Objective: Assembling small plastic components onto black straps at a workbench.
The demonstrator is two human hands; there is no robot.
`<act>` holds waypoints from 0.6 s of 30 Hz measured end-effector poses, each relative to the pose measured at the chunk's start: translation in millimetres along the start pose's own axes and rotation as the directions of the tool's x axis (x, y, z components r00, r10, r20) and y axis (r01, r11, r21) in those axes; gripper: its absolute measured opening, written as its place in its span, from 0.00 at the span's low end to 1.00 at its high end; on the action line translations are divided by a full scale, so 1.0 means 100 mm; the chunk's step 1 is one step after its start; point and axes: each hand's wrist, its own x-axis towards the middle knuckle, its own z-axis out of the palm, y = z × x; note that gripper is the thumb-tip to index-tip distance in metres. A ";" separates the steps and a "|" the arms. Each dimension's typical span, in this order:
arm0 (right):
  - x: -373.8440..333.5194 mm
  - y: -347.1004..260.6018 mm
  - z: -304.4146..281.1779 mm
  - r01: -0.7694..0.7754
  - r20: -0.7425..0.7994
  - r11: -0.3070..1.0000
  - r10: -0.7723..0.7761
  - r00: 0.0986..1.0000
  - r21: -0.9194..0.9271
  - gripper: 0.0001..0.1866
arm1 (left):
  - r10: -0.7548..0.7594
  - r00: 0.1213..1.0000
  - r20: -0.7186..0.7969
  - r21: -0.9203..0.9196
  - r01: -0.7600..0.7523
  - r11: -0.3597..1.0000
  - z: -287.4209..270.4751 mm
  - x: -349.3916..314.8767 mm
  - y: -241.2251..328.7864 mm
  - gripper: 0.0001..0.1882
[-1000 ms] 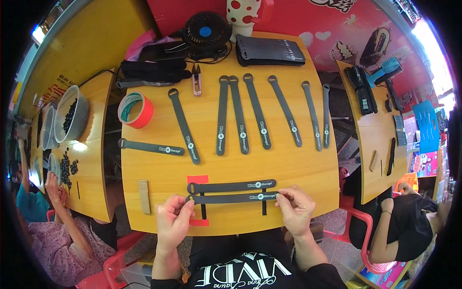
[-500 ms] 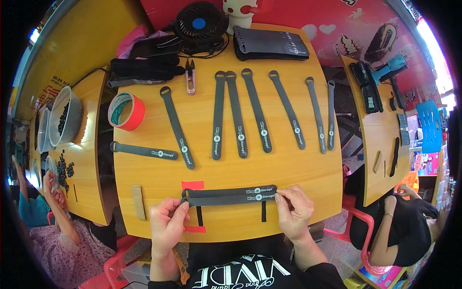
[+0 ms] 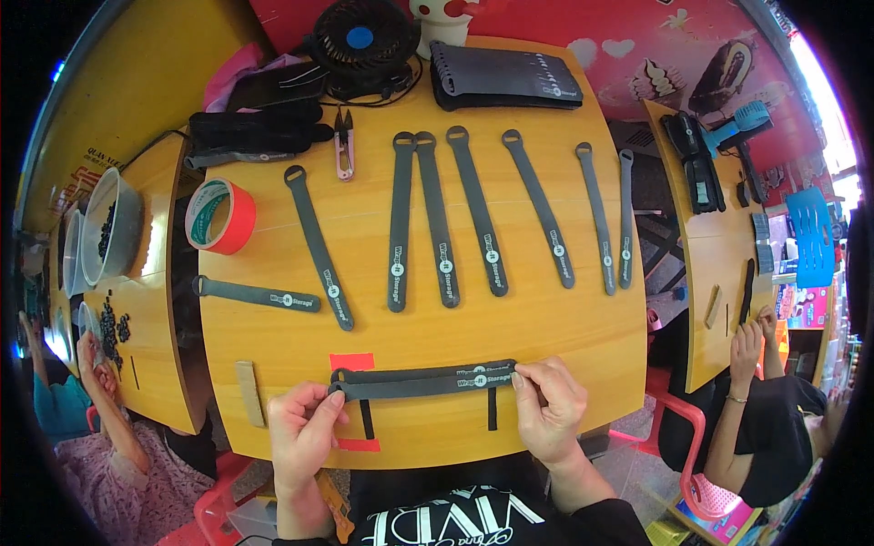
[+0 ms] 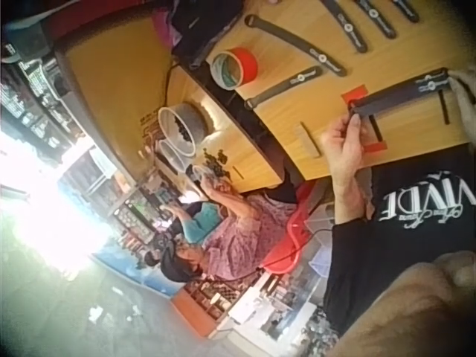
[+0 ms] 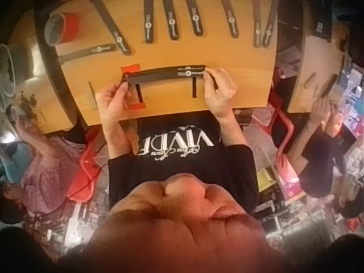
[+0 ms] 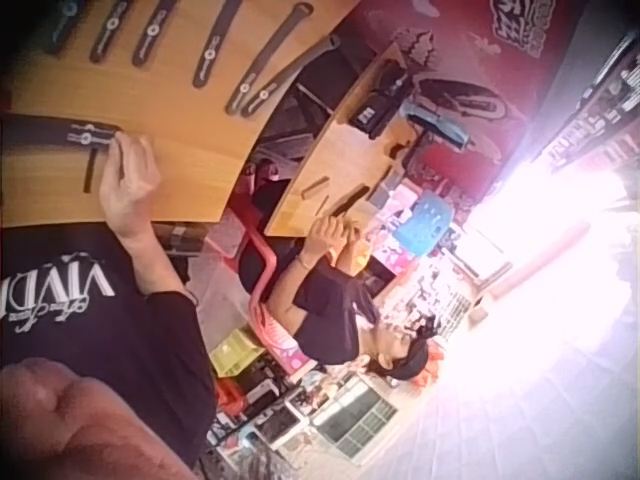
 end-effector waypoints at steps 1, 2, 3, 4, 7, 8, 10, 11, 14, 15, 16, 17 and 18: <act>0.00 0.01 0.00 0.018 -0.004 1.000 -0.019 1.000 -0.009 0.06 | -0.008 1.000 0.008 0.004 0.008 1.000 0.00 0.00 0.00 0.06; 0.00 0.02 0.01 0.037 -0.008 0.999 -0.038 0.999 -0.017 0.06 | -0.016 1.000 0.014 0.009 0.016 1.000 0.00 0.01 0.00 0.06; 0.00 0.02 0.01 0.038 -0.008 0.999 -0.038 0.999 -0.018 0.06 | -0.016 1.000 0.014 0.008 0.016 1.000 0.00 0.01 0.00 0.06; 0.00 0.00 0.01 0.027 -0.009 0.999 -0.027 1.000 -0.022 0.06 | -0.015 1.000 0.012 0.011 0.015 1.000 0.01 0.01 0.01 0.06; 0.00 0.00 0.02 0.013 -0.019 1.000 -0.014 1.000 -0.027 0.07 | -0.025 1.000 0.014 0.011 0.025 1.000 0.00 0.01 0.02 0.06; -0.01 0.01 0.03 0.011 -0.026 1.000 -0.012 1.000 -0.023 0.07 | -0.037 0.999 0.014 0.011 0.036 0.999 -0.01 0.01 0.02 0.06; -0.03 0.01 0.03 0.001 -0.026 1.000 -0.001 1.000 -0.010 0.08 | -0.033 0.999 0.014 0.013 0.033 0.999 -0.01 0.02 0.02 0.06; -0.03 0.01 0.02 -0.009 -0.026 1.000 0.009 1.000 0.004 0.09 | -0.030 0.999 0.013 0.017 0.030 0.999 -0.01 0.02 0.02 0.06; -0.02 0.01 0.03 -0.016 -0.023 1.000 0.016 1.000 -0.004 0.12 | -0.021 1.000 0.019 -0.003 0.021 1.000 -0.01 0.03 0.02 0.06; -0.02 0.01 0.03 -0.016 -0.023 1.000 0.016 1.000 -0.005 0.12 | -0.021 1.000 0.020 -0.003 0.021 1.000 -0.01 0.03 0.02 0.06; -0.02 0.02 0.03 -0.015 -0.026 1.000 0.015 1.000 -0.007 0.12 | -0.020 1.000 0.018 0.000 0.020 1.000 0.00 0.03 0.02 0.06; -0.02 0.02 0.04 -0.014 -0.029 1.000 0.014 0.999 -0.008 0.12 | -0.018 1.000 0.015 0.004 0.018 1.000 0.00 0.03 0.02 0.06; -0.02 0.03 0.04 -0.014 -0.029 1.000 0.014 0.999 -0.009 0.12 | -0.018 1.000 0.016 0.004 0.018 1.000 0.00 0.03 0.02 0.06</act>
